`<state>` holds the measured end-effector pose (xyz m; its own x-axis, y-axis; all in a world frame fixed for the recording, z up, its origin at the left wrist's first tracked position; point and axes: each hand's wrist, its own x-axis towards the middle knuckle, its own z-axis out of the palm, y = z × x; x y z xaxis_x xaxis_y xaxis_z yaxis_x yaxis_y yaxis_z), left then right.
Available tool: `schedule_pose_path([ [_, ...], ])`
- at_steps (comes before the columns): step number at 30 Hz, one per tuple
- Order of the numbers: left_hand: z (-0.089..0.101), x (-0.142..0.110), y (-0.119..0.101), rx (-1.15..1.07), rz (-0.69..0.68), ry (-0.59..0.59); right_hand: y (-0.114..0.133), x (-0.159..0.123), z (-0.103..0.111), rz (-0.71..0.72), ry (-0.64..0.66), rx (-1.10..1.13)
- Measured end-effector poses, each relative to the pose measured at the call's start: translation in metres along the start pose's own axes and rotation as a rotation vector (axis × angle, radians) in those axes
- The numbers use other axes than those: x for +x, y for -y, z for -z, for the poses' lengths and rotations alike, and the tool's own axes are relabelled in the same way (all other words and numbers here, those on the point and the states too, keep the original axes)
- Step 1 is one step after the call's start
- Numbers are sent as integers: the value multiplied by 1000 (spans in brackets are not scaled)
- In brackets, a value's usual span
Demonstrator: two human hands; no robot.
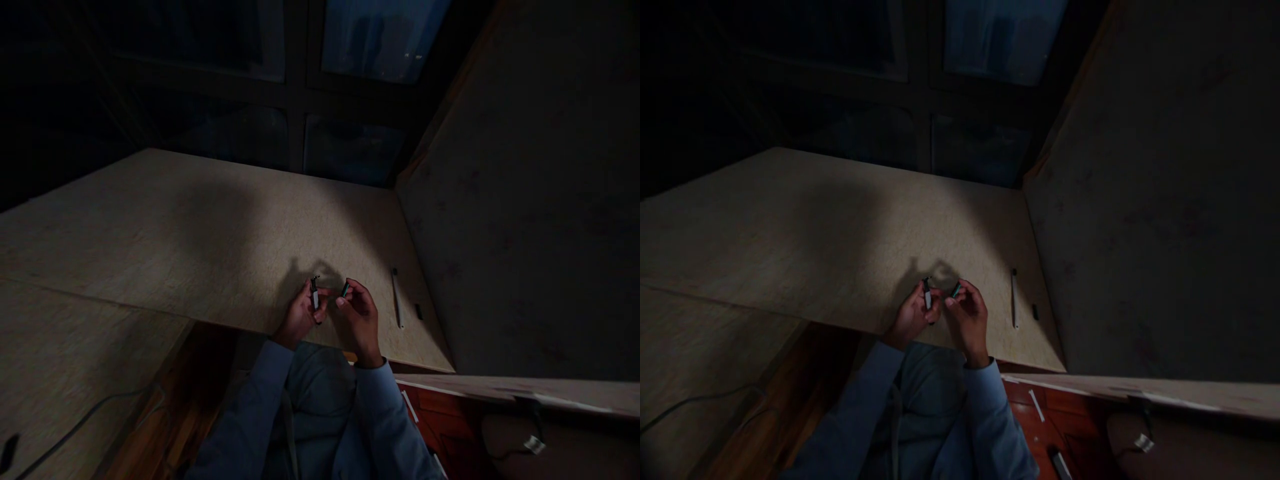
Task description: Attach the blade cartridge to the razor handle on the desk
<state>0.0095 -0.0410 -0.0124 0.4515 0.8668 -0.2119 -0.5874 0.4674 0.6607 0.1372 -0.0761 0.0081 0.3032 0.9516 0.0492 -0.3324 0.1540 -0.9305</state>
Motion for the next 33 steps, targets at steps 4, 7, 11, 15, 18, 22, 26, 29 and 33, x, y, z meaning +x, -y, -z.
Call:
schedule_pose_path([
  [4,1,-1,0,-29,13,-4,0,1,-6,-53,54,98],
  [7,1,-1,2,-31,17,24,-3,2,-9,-101,99,168],
  [11,1,0,2,-33,8,71,-8,6,-11,-147,174,214],
  [15,2,0,2,-42,3,75,-9,11,-10,-188,242,218],
  [18,3,-1,2,-49,13,46,-8,14,-10,-223,256,248],
  [22,5,-2,3,-71,-1,10,-6,14,-12,-251,254,278],
  [26,4,-1,4,-12,-47,-46,-6,13,-13,-262,277,316],
  [29,4,-1,5,71,-75,-76,-5,13,-14,-289,306,405],
  [33,2,-4,6,166,-130,-97,-6,14,-13,-313,313,461],
])
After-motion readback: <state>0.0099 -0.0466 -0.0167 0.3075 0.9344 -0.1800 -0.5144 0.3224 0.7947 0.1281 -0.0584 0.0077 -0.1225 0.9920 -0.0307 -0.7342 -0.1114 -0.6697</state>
